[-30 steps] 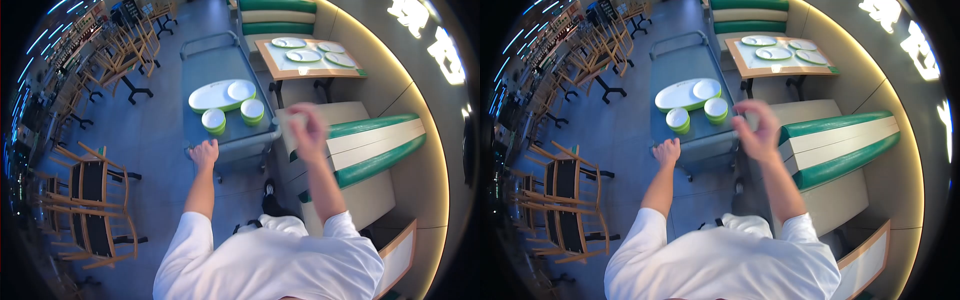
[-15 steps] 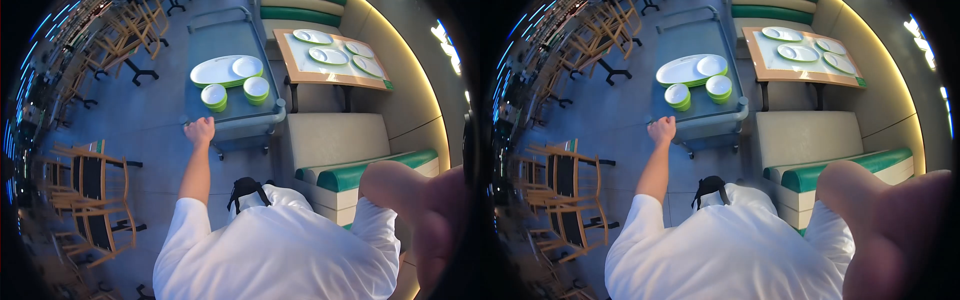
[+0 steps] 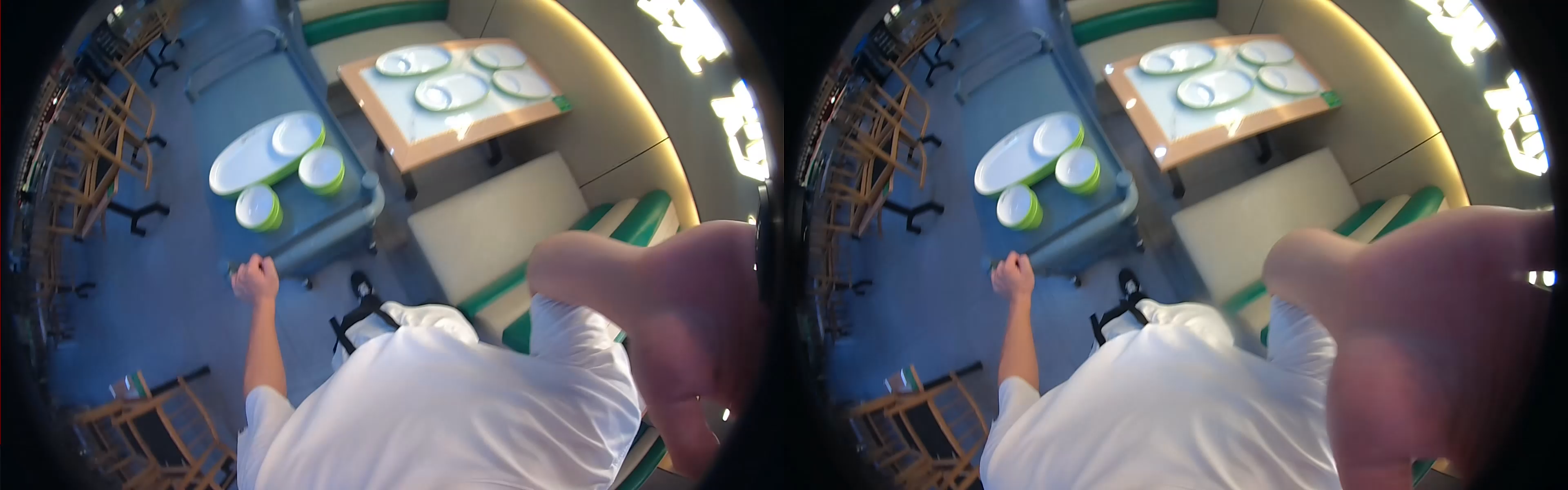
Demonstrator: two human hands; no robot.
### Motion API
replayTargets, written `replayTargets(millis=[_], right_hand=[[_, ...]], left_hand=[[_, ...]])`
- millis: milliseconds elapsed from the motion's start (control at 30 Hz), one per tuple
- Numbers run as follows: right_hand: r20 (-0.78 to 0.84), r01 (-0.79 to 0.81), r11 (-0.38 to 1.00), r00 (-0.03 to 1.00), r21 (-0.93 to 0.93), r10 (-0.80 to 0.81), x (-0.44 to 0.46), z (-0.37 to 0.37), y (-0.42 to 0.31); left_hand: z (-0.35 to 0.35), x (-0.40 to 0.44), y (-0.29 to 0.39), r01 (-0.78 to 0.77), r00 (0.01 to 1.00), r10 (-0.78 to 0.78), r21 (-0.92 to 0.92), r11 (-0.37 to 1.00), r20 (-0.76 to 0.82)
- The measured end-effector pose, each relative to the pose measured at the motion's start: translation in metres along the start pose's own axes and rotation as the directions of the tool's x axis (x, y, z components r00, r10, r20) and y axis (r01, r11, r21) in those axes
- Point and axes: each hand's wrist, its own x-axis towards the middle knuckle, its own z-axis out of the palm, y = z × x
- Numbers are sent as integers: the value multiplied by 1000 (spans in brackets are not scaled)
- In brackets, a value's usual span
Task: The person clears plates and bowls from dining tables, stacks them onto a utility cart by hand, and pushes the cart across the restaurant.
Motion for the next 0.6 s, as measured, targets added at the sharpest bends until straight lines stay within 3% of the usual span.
replayTargets(millis=[67, 100, 133, 167, 200, 233, 267, 300, 433, 467, 500, 567, 600], right_hand=[[13, 63, 998, 998, 4, -64, 1, 38, 33], [128, -48, 989, 990, -138, 66, -15, 37, 53], [133, -29, 891, 986, -454, 99, -45, 42, 81], [212, -181, 874, 929, -451, 302, -70, 26, 99], [-24, -499, 756, 840, -423, 541, -110, 46, 102], [-57, -736, 493, 581, -464, 812, -148, 45, 110], [-115, -889, 221, 289, -401, 950, -197, 43, 119], [-50, -831, 131, 188, -540, 981, -237, 42, 124], [192, -733, 184, 74, -655, 979, -334, 50, 138], [198, -731, 79, -78, -678, 977, -342, 50, 143], [208, -744, 88, -70, -662, 976, -348, 51, 152], [337, -697, 166, -115, -698, 934, -363, 45, 167], [349, -736, 175, -88, -654, 933, -365, 41, 174]], left_hand=[[0, 10, -1, -17, 1000, 17, -32, 999, 4], [1, 18, 0, -18, 1000, 18, -48, 999, 11], [3, 26, -2, -28, 1000, 28, -55, 998, 5], [5, 28, -5, -16, 999, 19, -76, 997, 45], [7, 27, -5, 6, 996, 3, -97, 995, 88], [6, 31, -6, 20, 996, -11, -101, 995, 94], [3, 32, -4, 10, 995, 1, -104, 995, 104], [-1, 33, -4, -4, 993, 16, -101, 995, 118], [-2, 43, 0, 15, 979, -3, -60, 998, 205], [-7, 45, 3, 37, 945, -15, -61, 997, 326], [-11, 49, 5, 57, 898, -25, -59, 997, 440], [-18, 55, 8, 35, 880, -4, -56, 998, 475], [-18, 61, 16, 15, 852, 29, -79, 997, 522]])
